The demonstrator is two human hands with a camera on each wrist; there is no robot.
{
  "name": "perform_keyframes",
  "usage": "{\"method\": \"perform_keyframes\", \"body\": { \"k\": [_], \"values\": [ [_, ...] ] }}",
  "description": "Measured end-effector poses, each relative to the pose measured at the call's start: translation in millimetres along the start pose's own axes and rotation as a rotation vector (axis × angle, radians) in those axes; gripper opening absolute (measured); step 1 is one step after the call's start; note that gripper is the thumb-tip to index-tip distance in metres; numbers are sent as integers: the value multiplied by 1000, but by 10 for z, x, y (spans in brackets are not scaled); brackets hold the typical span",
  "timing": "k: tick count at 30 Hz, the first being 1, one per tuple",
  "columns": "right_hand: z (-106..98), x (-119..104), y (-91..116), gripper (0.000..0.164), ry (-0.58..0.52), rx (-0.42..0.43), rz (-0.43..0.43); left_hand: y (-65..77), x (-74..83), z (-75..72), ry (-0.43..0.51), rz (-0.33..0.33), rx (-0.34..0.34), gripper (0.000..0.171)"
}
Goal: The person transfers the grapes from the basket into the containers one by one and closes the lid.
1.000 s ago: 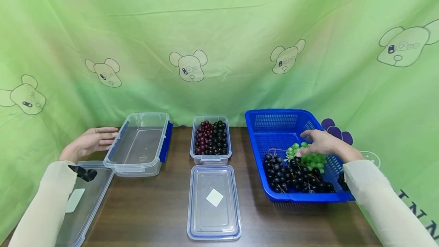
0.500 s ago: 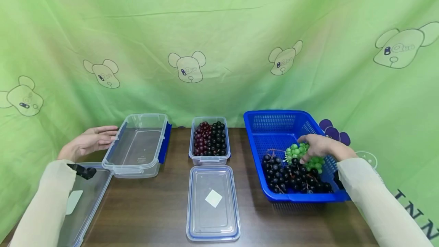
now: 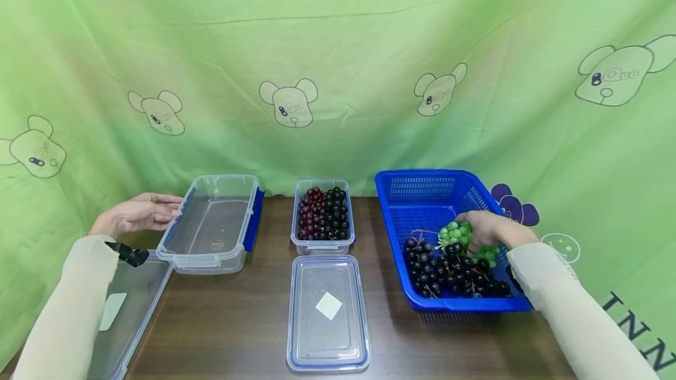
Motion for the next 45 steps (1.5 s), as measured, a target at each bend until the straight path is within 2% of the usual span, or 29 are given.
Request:
{"method": "perform_keyframes", "body": {
  "k": [2, 9, 22, 25, 32, 40, 45],
  "values": [
    [8, 8, -25, 90, 23, 11, -13, 0, -13, -1, 17, -3, -6, 65],
    [24, 2, -60, 86, 31, 39, -25, 18, -26, 3, 109, 19, -39, 37],
    [23, 0, -138, 63, 159, 114, -60, 33, -34, 45, 88, 4, -13, 62],
    [14, 11, -146, 60, 173, 132, -73, 33, -31, 52, 105, -5, -5, 61],
    [-55, 19, -117, 59, 106, 152, -83, 38, -28, 48, 118, 7, -8, 53],
    [-149, -23, -94, 58, 100, 202, -117, 41, -42, 35, 125, 13, -12, 40],
    [-187, -73, -73, 60, 69, 220, -106, 37, -35, 46, 118, 16, -13, 44]
  ]
}}
Point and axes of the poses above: each hand's wrist, its own y-axis away from the middle knuckle, its own z-axis out of the palm, x = y × z, the point moved 3 cm from there along -y, towards the middle knuckle
